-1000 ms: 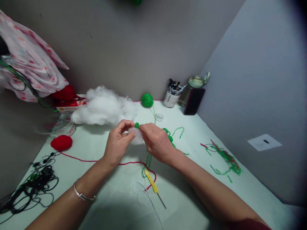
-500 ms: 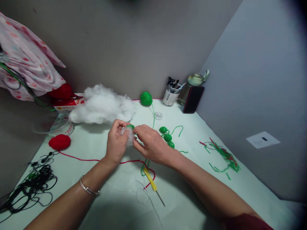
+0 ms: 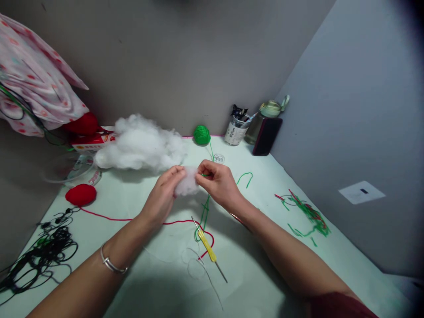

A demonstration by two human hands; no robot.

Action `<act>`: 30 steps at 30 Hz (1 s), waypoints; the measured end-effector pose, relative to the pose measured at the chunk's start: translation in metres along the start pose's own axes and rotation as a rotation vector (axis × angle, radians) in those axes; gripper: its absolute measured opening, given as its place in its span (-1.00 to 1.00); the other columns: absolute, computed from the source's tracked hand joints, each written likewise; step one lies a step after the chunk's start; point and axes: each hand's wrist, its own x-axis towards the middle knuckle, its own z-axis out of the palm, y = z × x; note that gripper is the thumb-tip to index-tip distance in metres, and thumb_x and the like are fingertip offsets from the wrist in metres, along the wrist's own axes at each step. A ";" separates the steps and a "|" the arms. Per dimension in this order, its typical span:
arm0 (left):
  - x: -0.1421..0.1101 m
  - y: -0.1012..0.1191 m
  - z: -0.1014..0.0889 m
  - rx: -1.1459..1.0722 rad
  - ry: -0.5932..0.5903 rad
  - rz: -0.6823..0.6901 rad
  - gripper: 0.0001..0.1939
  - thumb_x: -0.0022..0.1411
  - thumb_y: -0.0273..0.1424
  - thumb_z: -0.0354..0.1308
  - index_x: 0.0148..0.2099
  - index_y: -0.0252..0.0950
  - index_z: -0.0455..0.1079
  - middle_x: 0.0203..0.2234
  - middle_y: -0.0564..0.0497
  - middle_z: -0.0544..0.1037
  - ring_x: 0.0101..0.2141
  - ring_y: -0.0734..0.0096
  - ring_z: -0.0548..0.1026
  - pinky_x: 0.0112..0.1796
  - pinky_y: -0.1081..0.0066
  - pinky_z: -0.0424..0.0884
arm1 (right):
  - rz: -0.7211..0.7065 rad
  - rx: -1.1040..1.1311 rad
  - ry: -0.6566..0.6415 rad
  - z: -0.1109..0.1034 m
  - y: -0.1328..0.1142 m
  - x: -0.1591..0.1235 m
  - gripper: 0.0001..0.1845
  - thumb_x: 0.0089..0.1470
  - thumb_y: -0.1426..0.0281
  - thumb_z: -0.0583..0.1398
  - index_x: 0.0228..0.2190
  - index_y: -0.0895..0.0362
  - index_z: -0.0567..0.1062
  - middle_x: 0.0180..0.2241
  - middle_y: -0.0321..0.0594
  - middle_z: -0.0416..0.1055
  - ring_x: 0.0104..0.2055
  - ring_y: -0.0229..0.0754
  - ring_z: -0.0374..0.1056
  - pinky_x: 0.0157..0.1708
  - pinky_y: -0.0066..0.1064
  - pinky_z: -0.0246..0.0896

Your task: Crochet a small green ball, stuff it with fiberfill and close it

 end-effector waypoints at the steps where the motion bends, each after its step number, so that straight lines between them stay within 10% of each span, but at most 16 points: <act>1: 0.000 0.003 0.000 -0.011 -0.020 -0.021 -0.72 0.26 -0.15 0.27 -0.29 -0.28 0.44 -0.44 0.06 0.52 -0.43 0.47 0.43 -0.38 0.50 0.36 | -0.004 -0.018 0.006 -0.001 -0.001 -0.001 -0.84 0.02 0.41 0.19 -0.53 0.07 0.30 -0.58 -0.46 0.17 -0.50 -0.32 0.06 -0.44 -0.41 -0.06; 14: 0.008 -0.003 -0.013 0.202 -0.051 0.020 -0.74 0.04 -0.28 0.37 -0.27 -0.28 0.43 -0.48 0.10 0.49 -0.48 0.43 0.39 -0.42 0.43 0.30 | 0.060 -0.003 -0.281 -0.013 -0.025 -0.007 -0.91 0.12 0.45 0.17 -0.44 0.09 0.39 -0.51 -0.42 0.27 -0.45 -0.31 0.12 -0.40 -0.42 -0.03; 20: 0.002 -0.011 -0.006 0.311 0.141 0.220 -0.80 0.10 -0.43 0.27 -0.27 -0.19 0.29 -0.43 0.15 0.36 -0.42 0.42 0.29 -0.35 0.40 0.25 | 0.045 0.089 -0.183 0.004 -0.025 -0.013 -0.84 0.13 0.40 0.18 -0.48 0.08 0.33 -0.56 -0.47 0.16 -0.48 -0.33 0.06 -0.43 -0.41 -0.06; 30: -0.002 0.007 -0.007 0.129 -0.116 0.034 -0.70 0.40 -0.09 0.15 -0.15 -0.22 0.47 -0.29 0.05 0.50 -0.40 0.43 0.37 -0.40 0.45 0.30 | 0.014 -0.136 0.032 -0.004 -0.010 -0.006 -0.75 0.01 0.49 0.21 -0.55 0.07 0.22 -0.59 -0.48 0.11 -0.51 -0.34 -0.03 -0.44 -0.40 -0.12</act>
